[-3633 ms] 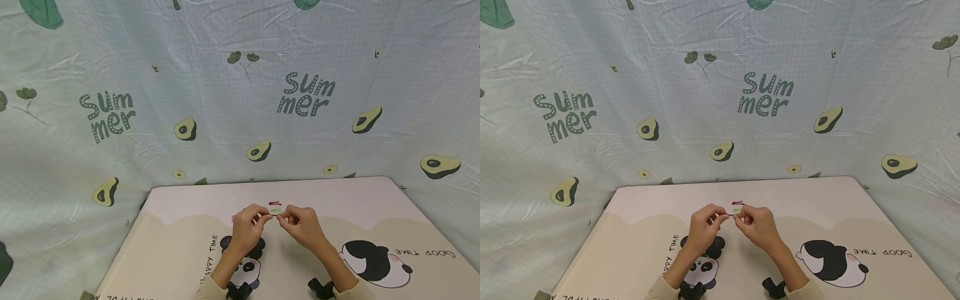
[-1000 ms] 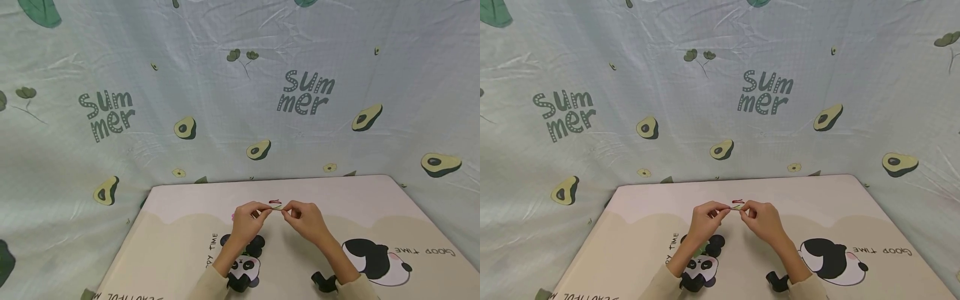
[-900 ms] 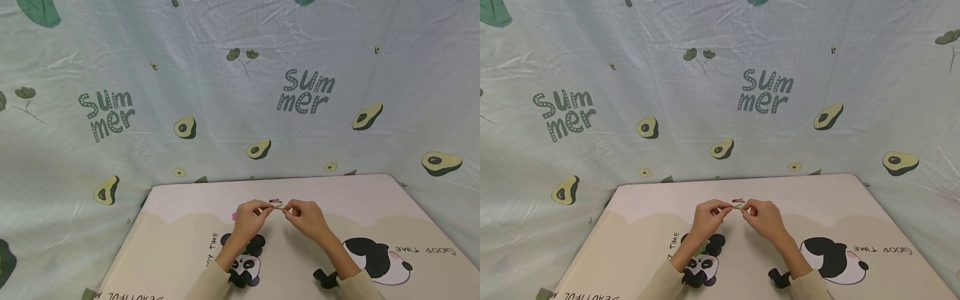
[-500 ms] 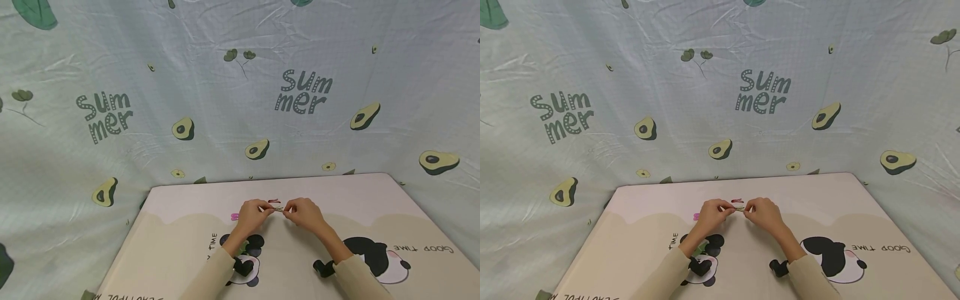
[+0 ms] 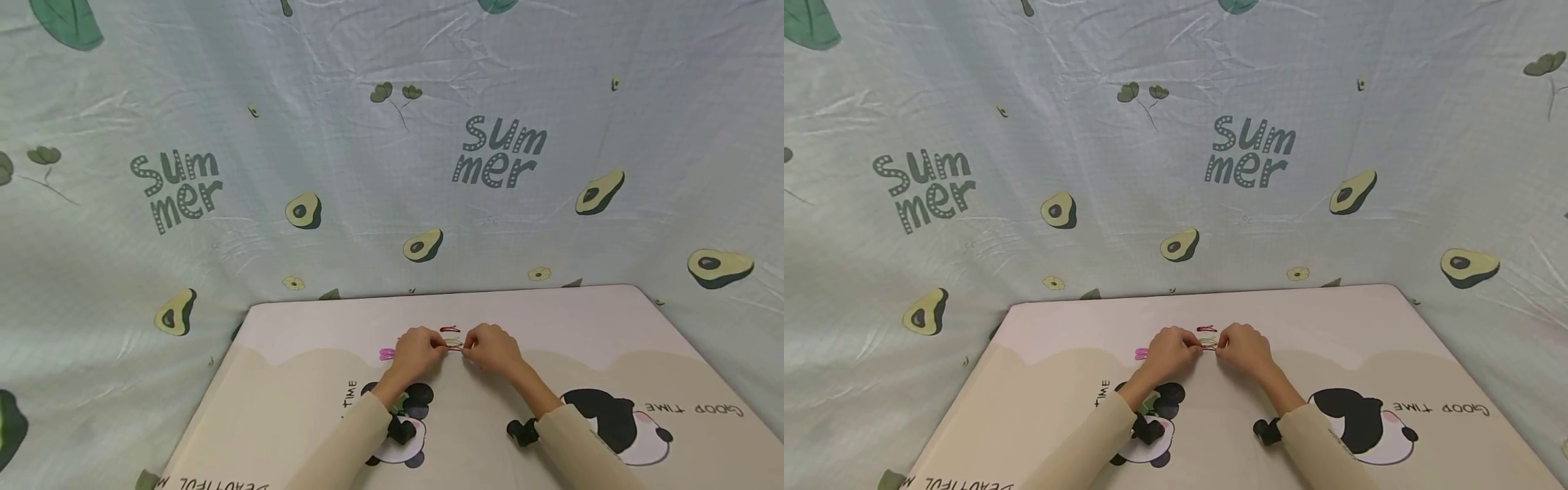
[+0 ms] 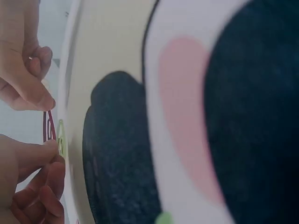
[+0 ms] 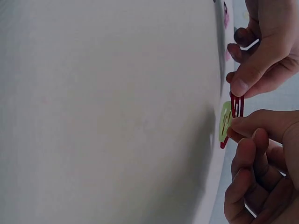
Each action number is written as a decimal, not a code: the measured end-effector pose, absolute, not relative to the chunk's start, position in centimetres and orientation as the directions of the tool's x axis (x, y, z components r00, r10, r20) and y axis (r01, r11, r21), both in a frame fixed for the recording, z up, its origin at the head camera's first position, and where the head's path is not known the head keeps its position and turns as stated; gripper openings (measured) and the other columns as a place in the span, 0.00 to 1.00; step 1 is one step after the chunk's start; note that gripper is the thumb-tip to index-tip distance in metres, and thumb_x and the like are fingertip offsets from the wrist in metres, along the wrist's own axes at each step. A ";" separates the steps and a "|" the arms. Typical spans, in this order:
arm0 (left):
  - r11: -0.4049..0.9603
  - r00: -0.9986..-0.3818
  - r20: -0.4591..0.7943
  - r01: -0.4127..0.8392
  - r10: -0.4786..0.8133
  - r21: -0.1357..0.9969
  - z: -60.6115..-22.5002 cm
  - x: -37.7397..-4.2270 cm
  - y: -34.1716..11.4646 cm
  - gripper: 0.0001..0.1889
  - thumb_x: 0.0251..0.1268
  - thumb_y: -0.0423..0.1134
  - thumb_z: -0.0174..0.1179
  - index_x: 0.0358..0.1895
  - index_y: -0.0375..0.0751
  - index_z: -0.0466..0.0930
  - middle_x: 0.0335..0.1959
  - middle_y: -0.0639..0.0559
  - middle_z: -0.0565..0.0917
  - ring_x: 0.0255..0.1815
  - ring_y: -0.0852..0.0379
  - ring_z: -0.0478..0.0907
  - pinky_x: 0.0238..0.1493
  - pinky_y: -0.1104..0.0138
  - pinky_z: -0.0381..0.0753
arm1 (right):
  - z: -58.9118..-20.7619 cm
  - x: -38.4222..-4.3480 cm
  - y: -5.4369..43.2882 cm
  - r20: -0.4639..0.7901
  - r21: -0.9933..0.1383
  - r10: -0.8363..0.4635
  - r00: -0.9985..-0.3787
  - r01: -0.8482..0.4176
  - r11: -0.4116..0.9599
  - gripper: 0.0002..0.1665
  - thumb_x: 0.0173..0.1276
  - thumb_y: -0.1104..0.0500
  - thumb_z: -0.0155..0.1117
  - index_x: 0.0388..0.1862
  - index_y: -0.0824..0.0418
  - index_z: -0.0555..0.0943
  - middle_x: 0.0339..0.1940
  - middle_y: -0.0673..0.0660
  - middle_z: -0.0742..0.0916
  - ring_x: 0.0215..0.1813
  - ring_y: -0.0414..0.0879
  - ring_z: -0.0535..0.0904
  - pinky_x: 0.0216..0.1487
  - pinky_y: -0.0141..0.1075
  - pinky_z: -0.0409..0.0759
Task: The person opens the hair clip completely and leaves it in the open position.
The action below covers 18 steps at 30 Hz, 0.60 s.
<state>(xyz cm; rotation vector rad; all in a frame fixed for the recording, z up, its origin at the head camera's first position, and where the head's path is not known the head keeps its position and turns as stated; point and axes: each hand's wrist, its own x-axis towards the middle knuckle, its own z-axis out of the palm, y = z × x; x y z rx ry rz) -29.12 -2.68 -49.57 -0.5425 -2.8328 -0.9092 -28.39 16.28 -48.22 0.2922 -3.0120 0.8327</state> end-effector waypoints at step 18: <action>0.782 -0.928 0.182 0.373 0.326 0.499 -49.8 -29.2 -2.4 0.03 0.62 0.40 0.72 0.34 0.46 0.93 0.29 0.57 0.90 0.31 0.62 0.79 0.33 0.68 0.74 | -48.9 -28.7 16.4 0.024 -0.466 -0.183 -0.983 -0.173 0.867 0.07 0.59 0.58 0.74 0.24 0.53 0.85 0.21 0.48 0.82 0.25 0.44 0.74 0.24 0.37 0.68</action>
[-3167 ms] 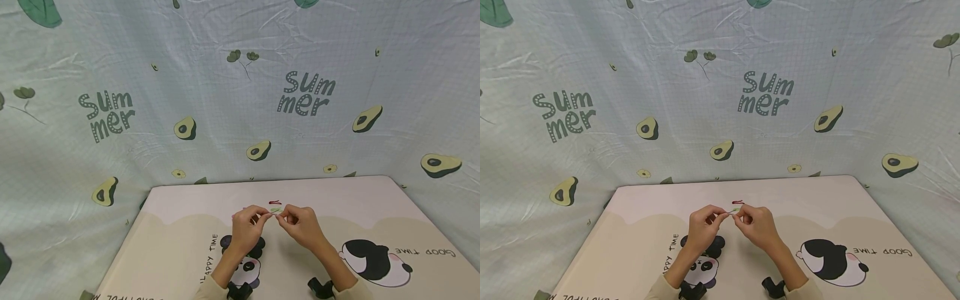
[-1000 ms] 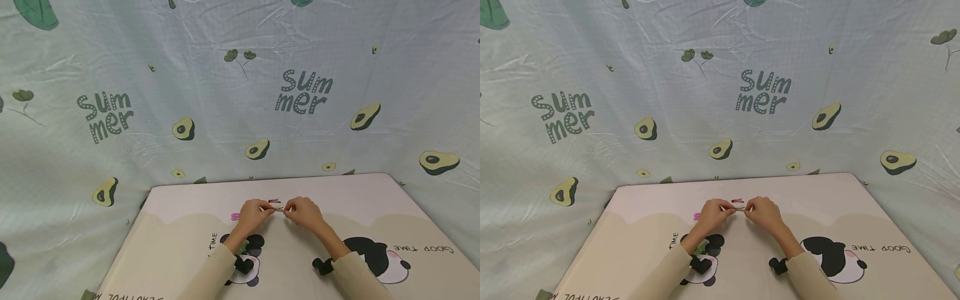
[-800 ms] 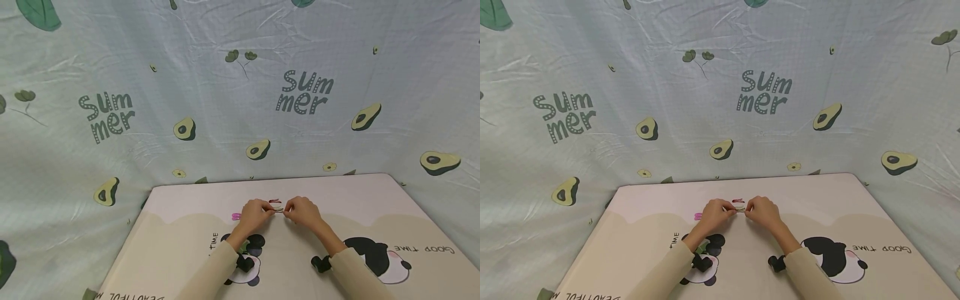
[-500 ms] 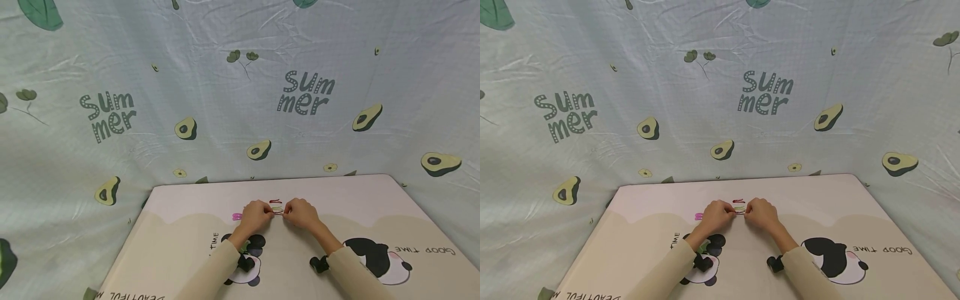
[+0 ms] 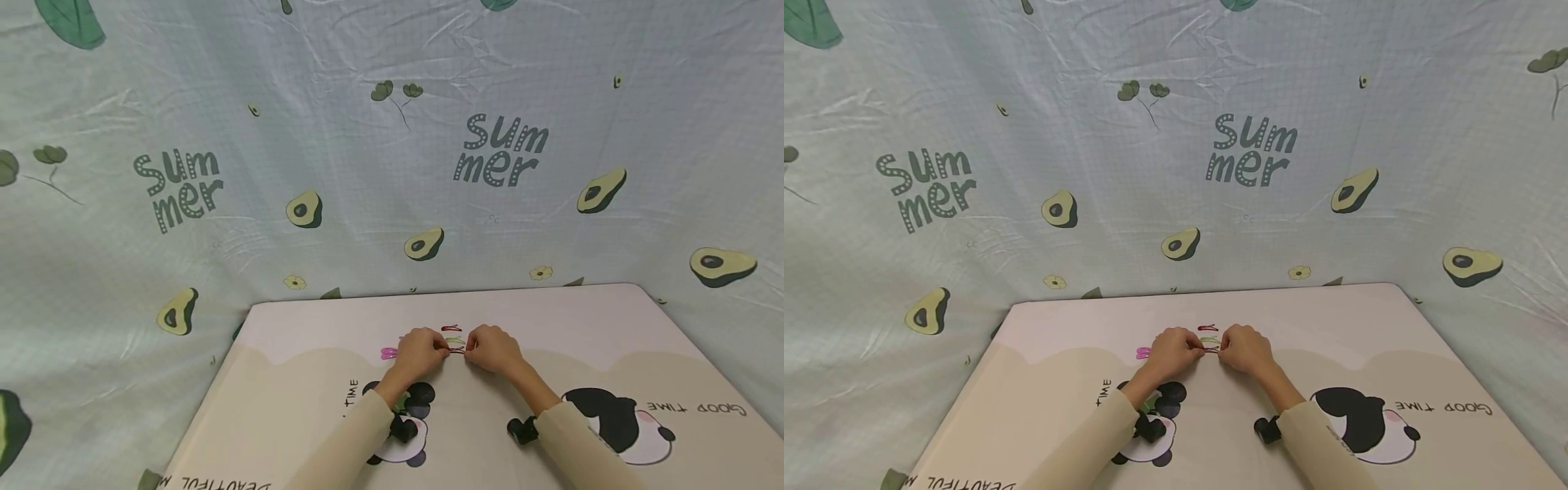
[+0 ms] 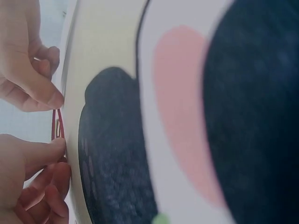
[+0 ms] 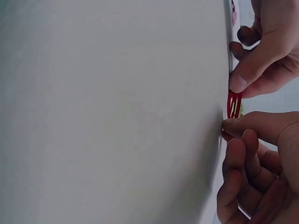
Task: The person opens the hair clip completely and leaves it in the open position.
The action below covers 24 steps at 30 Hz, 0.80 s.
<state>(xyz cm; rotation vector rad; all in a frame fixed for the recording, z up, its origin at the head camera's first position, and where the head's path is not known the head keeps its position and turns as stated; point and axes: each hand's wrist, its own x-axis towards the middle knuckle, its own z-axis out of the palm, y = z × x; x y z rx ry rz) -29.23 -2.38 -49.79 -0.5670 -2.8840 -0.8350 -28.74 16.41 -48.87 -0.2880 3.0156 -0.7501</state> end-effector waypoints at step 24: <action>0.743 -0.935 0.197 0.355 0.297 0.567 -48.7 -29.6 -4.0 0.06 0.64 0.42 0.70 0.39 0.46 0.92 0.29 0.57 0.88 0.30 0.63 0.77 0.33 0.70 0.72 | -47.5 -28.6 16.2 0.067 -0.444 -0.178 -0.982 -0.189 0.876 0.09 0.61 0.53 0.76 0.30 0.57 0.88 0.23 0.49 0.85 0.24 0.43 0.74 0.22 0.36 0.69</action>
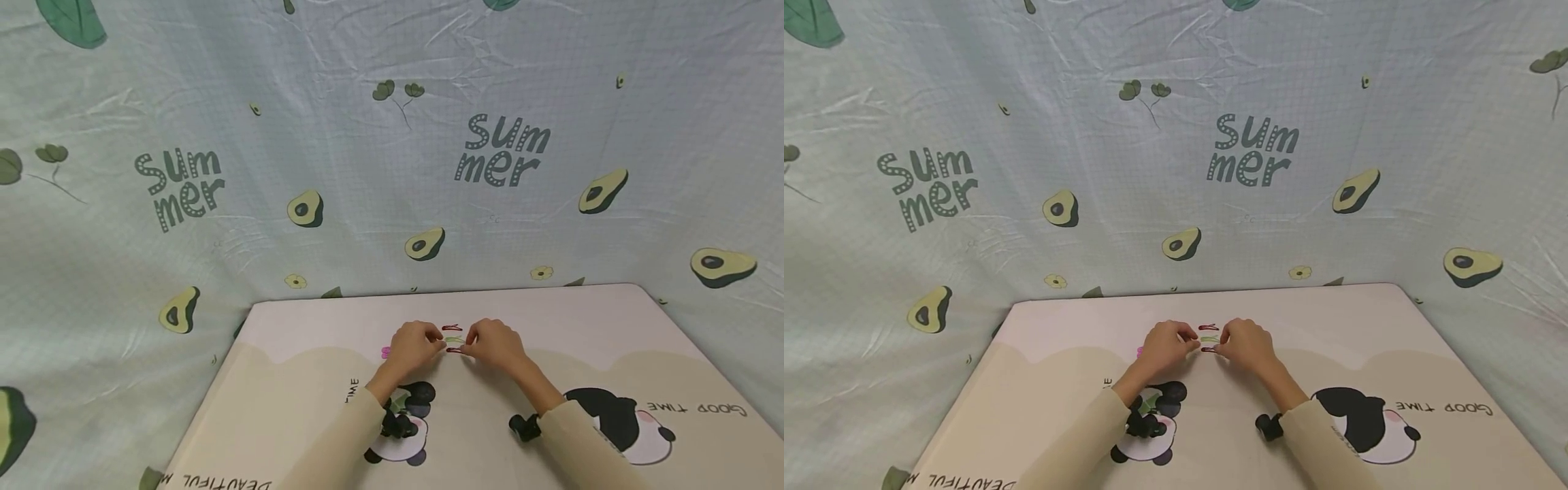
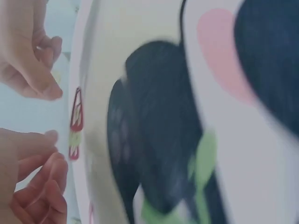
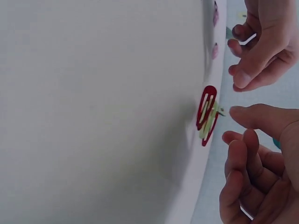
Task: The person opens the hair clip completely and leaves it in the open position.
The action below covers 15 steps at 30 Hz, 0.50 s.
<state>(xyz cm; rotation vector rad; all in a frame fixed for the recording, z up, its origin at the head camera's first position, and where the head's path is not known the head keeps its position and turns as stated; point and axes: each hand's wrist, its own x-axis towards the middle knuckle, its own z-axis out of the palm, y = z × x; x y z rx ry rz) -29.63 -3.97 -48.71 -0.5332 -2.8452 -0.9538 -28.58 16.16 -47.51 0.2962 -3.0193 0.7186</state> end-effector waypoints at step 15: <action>0.747 -0.948 0.299 0.277 0.109 0.605 -48.3 -31.5 -10.1 0.06 0.66 0.41 0.68 0.38 0.44 0.91 0.33 0.51 0.91 0.34 0.55 0.82 0.38 0.63 0.76 | -46.2 -29.9 12.7 0.133 -0.473 -0.206 -0.970 -0.245 0.847 0.09 0.65 0.52 0.72 0.35 0.58 0.90 0.29 0.51 0.88 0.28 0.43 0.76 0.25 0.34 0.72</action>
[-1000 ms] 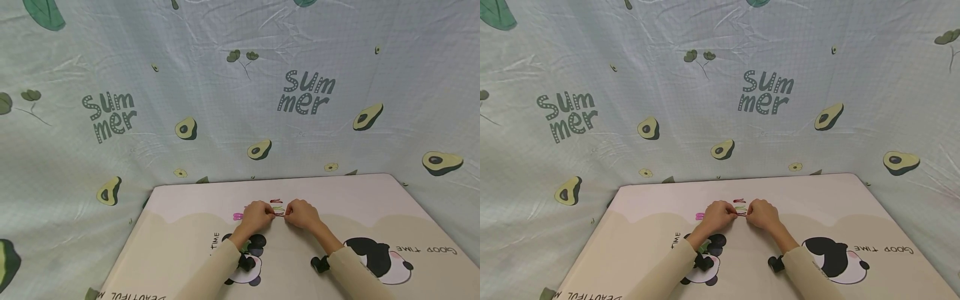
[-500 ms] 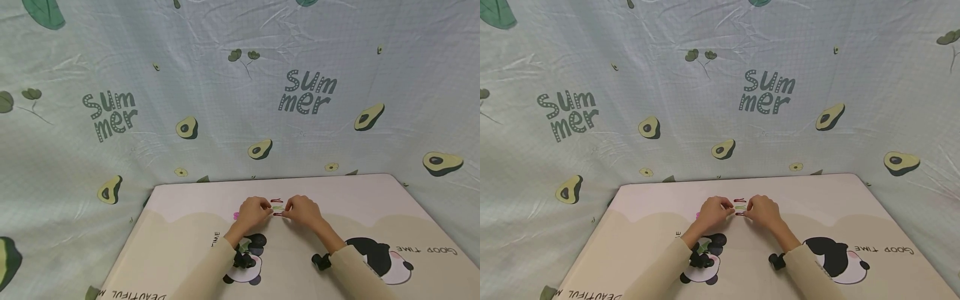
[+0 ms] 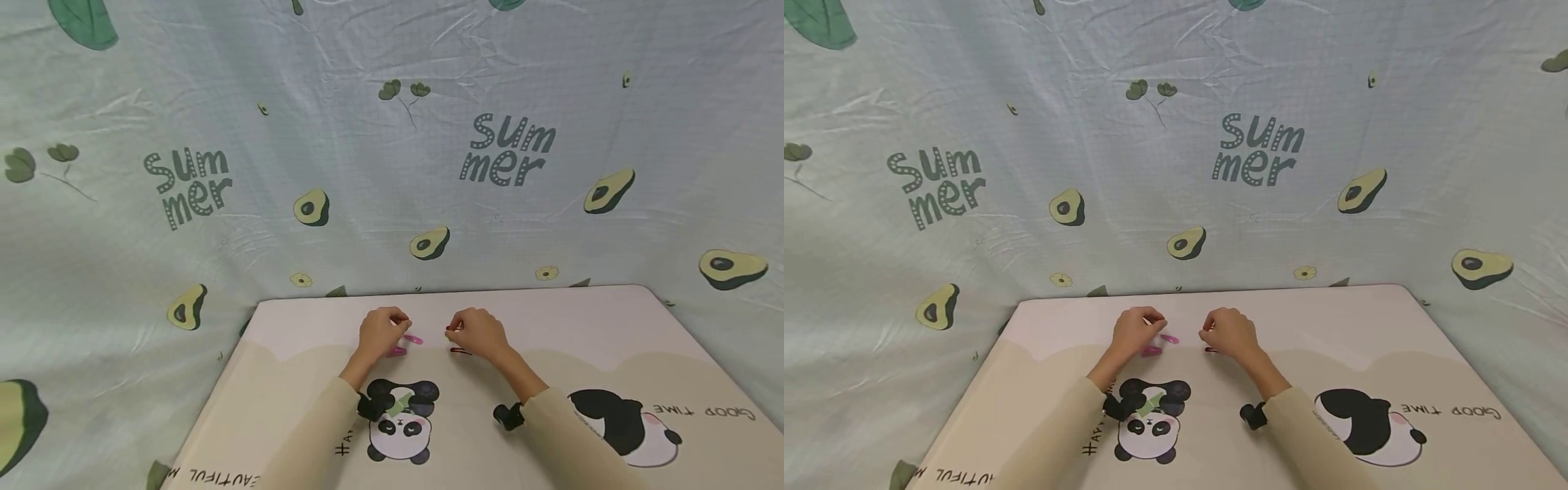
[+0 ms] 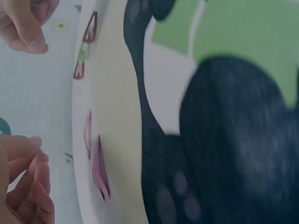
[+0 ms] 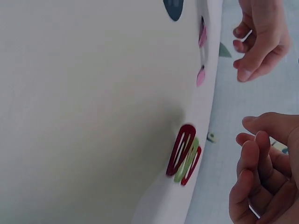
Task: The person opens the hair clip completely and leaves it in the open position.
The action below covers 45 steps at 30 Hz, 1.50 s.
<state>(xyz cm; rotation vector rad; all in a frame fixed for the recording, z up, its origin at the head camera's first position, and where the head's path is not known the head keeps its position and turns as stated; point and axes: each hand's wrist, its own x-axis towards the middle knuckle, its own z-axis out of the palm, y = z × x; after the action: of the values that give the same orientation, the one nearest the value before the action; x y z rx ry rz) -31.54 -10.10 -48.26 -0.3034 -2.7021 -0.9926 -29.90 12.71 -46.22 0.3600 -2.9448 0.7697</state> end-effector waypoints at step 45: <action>0.821 -0.949 0.067 0.301 0.309 0.486 -48.6 -33.1 -12.2 0.03 0.66 0.39 0.69 0.33 0.47 0.90 0.27 0.56 0.87 0.28 0.60 0.74 0.36 0.64 0.71 | -48.5 -32.6 6.0 0.026 -0.403 -0.294 -0.955 -0.280 0.871 0.07 0.65 0.55 0.73 0.33 0.58 0.88 0.27 0.51 0.86 0.29 0.46 0.76 0.36 0.46 0.80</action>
<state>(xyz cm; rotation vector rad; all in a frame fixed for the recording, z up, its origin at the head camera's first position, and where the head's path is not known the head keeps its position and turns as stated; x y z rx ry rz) -33.14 -12.22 -48.62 -0.5042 -3.0116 -0.7994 -32.60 6.04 -48.45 0.4714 -3.0735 0.6539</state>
